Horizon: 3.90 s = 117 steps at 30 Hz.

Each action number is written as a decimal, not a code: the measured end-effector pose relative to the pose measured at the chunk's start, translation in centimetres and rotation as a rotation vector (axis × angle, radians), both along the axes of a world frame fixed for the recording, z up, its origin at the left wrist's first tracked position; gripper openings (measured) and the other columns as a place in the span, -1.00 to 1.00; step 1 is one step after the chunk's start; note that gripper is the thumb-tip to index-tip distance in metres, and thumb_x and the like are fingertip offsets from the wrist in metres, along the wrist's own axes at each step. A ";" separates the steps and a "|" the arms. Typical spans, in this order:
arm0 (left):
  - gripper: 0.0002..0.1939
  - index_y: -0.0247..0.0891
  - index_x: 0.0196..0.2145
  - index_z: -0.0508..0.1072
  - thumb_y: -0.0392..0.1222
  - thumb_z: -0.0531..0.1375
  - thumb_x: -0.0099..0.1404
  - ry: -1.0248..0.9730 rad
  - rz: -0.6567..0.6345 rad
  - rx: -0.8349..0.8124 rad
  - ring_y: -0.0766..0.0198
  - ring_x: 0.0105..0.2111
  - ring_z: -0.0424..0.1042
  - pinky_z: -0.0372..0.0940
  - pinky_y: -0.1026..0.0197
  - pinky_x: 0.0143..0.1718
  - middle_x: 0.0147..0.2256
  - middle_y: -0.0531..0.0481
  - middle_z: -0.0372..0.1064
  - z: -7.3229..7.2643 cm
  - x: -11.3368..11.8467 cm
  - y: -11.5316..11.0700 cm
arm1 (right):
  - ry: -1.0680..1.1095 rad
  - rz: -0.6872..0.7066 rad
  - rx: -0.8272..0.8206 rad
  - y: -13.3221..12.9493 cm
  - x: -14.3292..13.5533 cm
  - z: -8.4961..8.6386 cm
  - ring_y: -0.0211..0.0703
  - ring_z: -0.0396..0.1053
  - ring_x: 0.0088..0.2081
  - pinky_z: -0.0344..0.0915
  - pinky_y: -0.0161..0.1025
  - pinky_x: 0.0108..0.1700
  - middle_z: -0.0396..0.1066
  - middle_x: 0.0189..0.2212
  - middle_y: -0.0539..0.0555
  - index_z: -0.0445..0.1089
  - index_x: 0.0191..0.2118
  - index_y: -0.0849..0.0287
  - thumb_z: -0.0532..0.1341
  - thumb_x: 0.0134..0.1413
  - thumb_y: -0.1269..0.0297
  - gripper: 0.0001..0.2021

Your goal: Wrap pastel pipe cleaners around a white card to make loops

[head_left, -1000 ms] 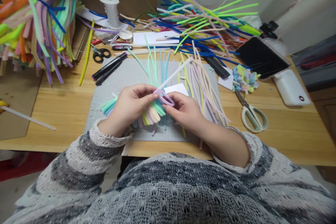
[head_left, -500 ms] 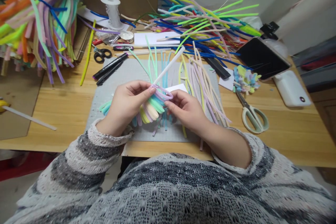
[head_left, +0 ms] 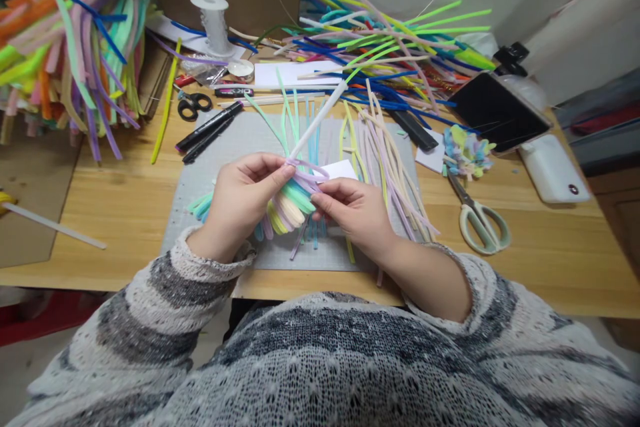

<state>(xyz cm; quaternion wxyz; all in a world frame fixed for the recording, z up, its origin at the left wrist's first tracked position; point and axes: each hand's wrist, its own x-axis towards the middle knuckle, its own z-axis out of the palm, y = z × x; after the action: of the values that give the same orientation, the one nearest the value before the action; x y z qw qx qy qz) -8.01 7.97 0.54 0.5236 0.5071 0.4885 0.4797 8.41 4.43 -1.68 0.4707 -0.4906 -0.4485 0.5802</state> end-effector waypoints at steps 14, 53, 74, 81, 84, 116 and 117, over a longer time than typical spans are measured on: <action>-0.81 -0.30 -0.39 0.54 -0.14 0.35 0.05 -0.016 -0.064 -0.030 0.30 -0.41 0.47 0.38 0.27 -0.35 -0.39 -0.03 0.52 0.4 -0.4 0.1 | -0.150 -0.012 0.242 0.2 0.9 0.2 -0.28 0.41 -0.33 0.39 -0.27 -0.33 0.38 -0.18 0.07 0.24 0.03 0.08 0.24 0.07 0.18 -0.61; -0.77 -0.30 -0.37 0.55 -0.10 0.35 0.05 0.054 -0.110 -0.024 0.33 -0.43 0.44 0.34 0.31 -0.38 -0.38 -0.02 0.52 0.1 0.0 -0.3 | -0.449 0.015 0.402 0.4 0.9 -0.5 -0.26 0.42 -0.36 0.35 -0.24 -0.28 0.49 -0.41 0.02 0.48 -0.33 0.17 0.23 0.08 0.26 -0.89; -0.82 -0.29 -0.36 0.56 -0.11 0.28 0.13 0.284 -0.288 0.046 0.26 -0.39 0.46 0.33 0.27 -0.36 -0.39 -0.06 0.52 0.3 -0.2 -0.5 | -0.498 0.021 0.500 0.5 1.3 0.7 -0.25 0.34 -0.32 0.29 -0.23 -0.28 0.41 -0.33 0.04 0.41 -0.25 0.15 0.20 0.11 0.22 -0.86; -0.83 -0.30 -0.36 0.56 -0.15 0.26 0.15 0.284 -0.379 -0.011 0.27 -0.42 0.45 0.31 0.27 -0.40 -0.41 -0.05 0.52 0.0 -0.1 -0.4 | -0.070 0.096 0.130 0.7 0.6 -0.3 -0.25 0.38 -0.34 0.34 -0.23 -0.27 0.43 -0.39 0.03 0.41 -0.30 0.19 0.29 -0.01 0.17 -0.80; -0.86 -0.29 -0.38 0.56 -0.16 0.26 0.15 0.259 -0.393 -0.028 0.32 -0.45 0.43 0.30 0.30 -0.41 -0.43 -0.01 0.52 -0.1 -0.2 -0.4 | 0.001 0.107 0.121 0.8 0.6 -0.2 -0.28 0.37 -0.34 0.34 -0.26 -0.29 0.42 -0.38 0.01 0.40 -0.29 0.17 0.31 -0.05 0.18 -0.79; -0.82 -0.32 -0.41 0.42 -0.15 0.27 0.10 0.076 -0.342 -0.157 0.38 -0.47 0.30 0.20 0.32 -0.44 -0.46 0.05 0.33 0.1 0.2 -0.3 | -0.026 0.027 0.090 0.6 0.3 -0.3 -0.29 0.37 -0.42 0.36 -0.26 -0.35 0.46 -0.46 0.00 0.45 -0.38 0.19 0.35 -0.12 0.19 -0.80; -0.83 -0.32 -0.41 0.42 -0.15 0.27 0.11 0.073 -0.348 -0.153 0.37 -0.46 0.30 0.20 0.32 -0.43 -0.46 0.05 0.33 0.1 0.2 -0.3 | -0.028 0.028 0.089 0.6 0.3 -0.3 -0.30 0.36 -0.42 0.36 -0.26 -0.36 0.45 -0.47 0.00 0.44 -0.39 0.19 0.35 -0.13 0.19 -0.80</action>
<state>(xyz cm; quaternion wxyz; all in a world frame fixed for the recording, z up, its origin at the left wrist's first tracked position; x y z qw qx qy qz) -7.82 7.68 0.60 0.6176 0.5595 0.4472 0.3248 8.67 5.02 -1.96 0.4775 -0.4709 -0.4871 0.5595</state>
